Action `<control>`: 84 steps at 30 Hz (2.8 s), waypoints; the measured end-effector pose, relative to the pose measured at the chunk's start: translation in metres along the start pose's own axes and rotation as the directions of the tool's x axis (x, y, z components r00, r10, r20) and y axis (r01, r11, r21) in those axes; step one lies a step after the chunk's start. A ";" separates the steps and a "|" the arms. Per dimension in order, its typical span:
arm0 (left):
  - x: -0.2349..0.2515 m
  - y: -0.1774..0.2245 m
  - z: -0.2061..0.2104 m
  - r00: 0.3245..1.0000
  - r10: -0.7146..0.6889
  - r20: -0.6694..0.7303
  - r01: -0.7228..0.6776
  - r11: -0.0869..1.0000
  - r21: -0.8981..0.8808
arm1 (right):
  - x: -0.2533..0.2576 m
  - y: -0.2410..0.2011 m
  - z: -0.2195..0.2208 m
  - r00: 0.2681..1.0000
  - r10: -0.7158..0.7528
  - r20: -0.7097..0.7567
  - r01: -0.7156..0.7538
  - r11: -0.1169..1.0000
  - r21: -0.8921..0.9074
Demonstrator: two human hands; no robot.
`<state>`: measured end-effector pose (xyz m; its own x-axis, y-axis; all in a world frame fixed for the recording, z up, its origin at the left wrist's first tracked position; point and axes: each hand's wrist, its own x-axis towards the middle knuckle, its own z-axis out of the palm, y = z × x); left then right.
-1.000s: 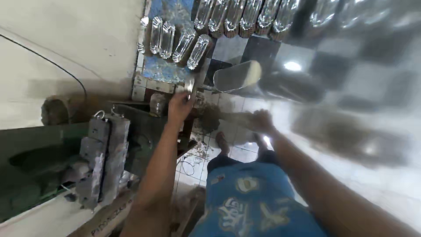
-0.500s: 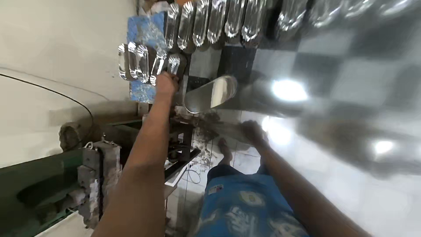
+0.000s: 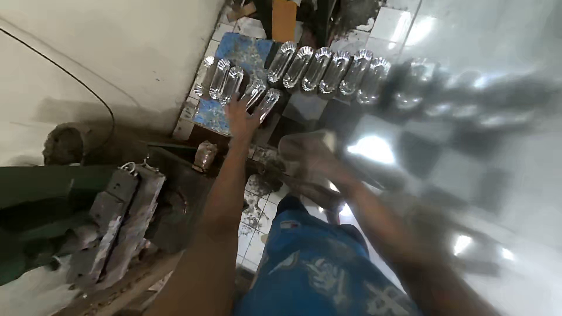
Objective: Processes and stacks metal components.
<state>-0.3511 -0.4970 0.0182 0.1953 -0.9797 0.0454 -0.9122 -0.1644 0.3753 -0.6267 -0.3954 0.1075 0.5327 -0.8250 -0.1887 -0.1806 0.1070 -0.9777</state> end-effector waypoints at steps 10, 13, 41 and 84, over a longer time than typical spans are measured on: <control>0.037 -0.060 0.047 0.745 -0.590 0.312 0.647 0.524 -0.553 | 0.225 0.061 0.062 0.754 0.630 -0.188 -0.643 0.766 -0.013; 0.022 -0.057 0.047 0.780 -0.499 0.378 0.621 0.546 -0.562 | 0.233 0.064 0.072 0.706 0.657 -0.263 -0.646 0.750 0.140; 0.013 0.273 0.128 0.565 -0.177 0.806 0.820 0.231 -0.524 | 0.098 0.123 -0.126 0.447 0.727 -0.521 0.427 0.338 0.838; -0.114 0.177 -0.020 0.559 0.681 0.472 -0.718 0.683 -0.135 | -0.155 0.122 -0.090 0.874 0.170 -0.455 -0.458 0.605 -0.652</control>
<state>-0.5271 -0.4123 0.0979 -0.6824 -0.7141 -0.1563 -0.7146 0.6067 0.3483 -0.8053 -0.3046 0.0259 0.0581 -0.9554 -0.2896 -0.8919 0.0807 -0.4449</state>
